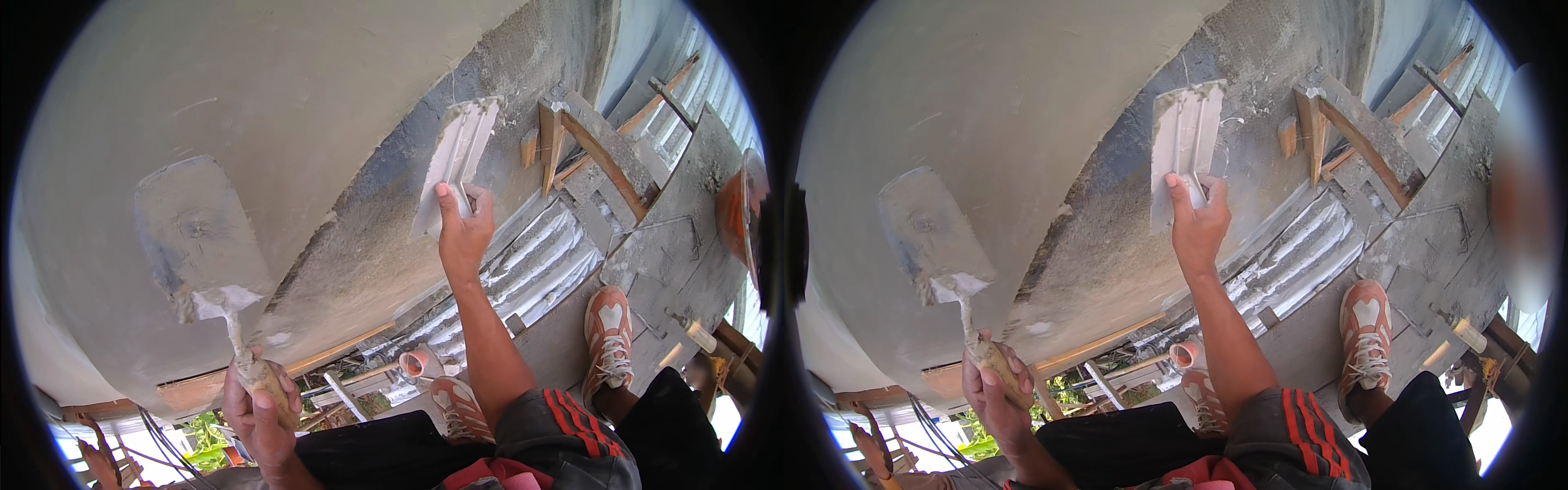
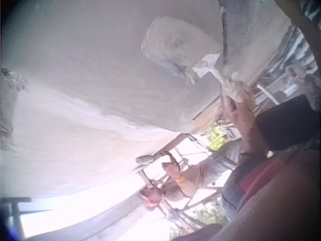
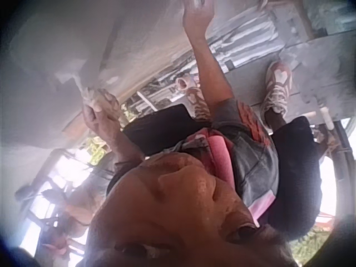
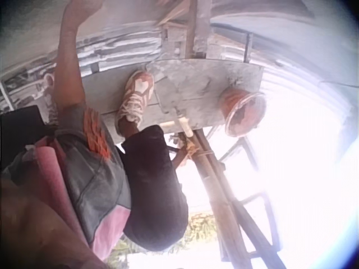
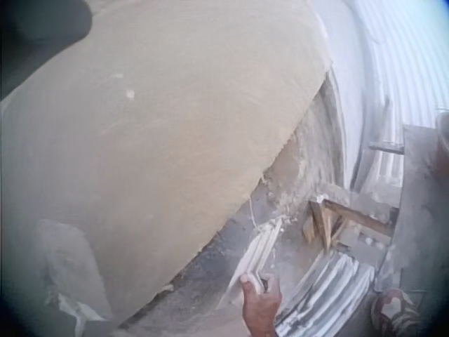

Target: The person applies wet cement to a ceiling using a trowel and a finishing float, smoothing the surface in repeated strokes. They scoop material from a nearby bucket and continue spreading and leveling the plaster across the ceiling area.

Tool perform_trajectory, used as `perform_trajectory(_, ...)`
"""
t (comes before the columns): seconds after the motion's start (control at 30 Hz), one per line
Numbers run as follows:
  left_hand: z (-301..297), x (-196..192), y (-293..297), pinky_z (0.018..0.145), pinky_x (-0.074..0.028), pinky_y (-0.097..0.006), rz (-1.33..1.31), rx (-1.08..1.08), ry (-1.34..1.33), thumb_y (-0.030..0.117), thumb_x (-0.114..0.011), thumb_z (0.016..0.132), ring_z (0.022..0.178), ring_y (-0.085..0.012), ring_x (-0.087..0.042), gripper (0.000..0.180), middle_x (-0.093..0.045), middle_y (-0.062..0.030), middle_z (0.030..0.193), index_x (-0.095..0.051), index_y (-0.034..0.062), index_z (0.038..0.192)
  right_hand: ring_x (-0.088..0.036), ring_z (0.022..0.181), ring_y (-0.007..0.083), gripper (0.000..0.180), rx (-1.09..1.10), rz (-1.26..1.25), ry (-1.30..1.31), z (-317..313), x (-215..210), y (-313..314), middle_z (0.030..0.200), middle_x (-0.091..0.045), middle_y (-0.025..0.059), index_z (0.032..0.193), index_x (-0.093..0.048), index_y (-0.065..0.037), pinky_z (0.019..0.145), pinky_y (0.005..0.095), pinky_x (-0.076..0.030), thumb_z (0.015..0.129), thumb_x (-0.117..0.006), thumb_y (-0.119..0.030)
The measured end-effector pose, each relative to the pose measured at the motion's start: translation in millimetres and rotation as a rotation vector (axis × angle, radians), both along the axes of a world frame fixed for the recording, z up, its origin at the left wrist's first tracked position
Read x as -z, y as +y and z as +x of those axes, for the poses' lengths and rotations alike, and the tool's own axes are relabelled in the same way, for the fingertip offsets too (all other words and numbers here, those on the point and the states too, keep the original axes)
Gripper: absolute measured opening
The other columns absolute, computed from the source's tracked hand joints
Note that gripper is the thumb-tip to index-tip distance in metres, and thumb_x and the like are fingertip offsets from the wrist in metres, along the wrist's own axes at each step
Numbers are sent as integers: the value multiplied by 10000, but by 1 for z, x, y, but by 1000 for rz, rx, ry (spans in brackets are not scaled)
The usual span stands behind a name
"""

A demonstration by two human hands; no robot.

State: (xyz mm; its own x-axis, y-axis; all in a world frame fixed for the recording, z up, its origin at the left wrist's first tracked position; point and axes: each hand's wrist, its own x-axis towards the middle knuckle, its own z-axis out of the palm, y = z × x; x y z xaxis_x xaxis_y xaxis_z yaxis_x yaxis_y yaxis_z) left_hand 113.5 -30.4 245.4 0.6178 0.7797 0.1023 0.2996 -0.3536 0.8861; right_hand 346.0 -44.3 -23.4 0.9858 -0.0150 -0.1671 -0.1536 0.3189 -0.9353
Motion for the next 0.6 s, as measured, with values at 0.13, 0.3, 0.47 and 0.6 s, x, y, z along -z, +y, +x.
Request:
perform_trajectory(0.13,1,-2,-1,554,-449,-251,2,1,18,435,-691,1026,625,-129,-560,683,-640,-124,890,-528,-93,1429,-650,811,193,476,28,-208,-163,16,-9,-5,971,-704,112,1092,-669,33,755,337,-539,976,-830,-400)
perform_trajectory(0.3,0,-3,1,547,-460,-254,-4,44,43,431,-687,1040,636,-132,-552,681,-618,-123,919,-502,-67,1466,-667,806,192,440,-44,-184,-223,21,-23,-1,932,-734,111,1075,-686,26,745,352,-547,954,-857,-361)
perform_trajectory(0.47,7,-5,-1,539,-465,-251,-5,56,63,430,-685,1044,638,-131,-546,679,-607,-124,939,-498,-57,1480,-721,786,274,438,-117,-151,-550,-14,-13,6,908,-751,167,1047,-706,12,733,407,-566,939,-860,-383)
perform_trajectory(0.6,7,-7,-4,539,-461,-247,-10,43,69,433,-683,1042,642,-125,-545,680,-608,-118,929,-506,-62,1472,-722,807,256,461,-26,-128,-231,25,-11,-13,910,-750,163,1052,-698,30,737,384,-565,934,-867,-382)
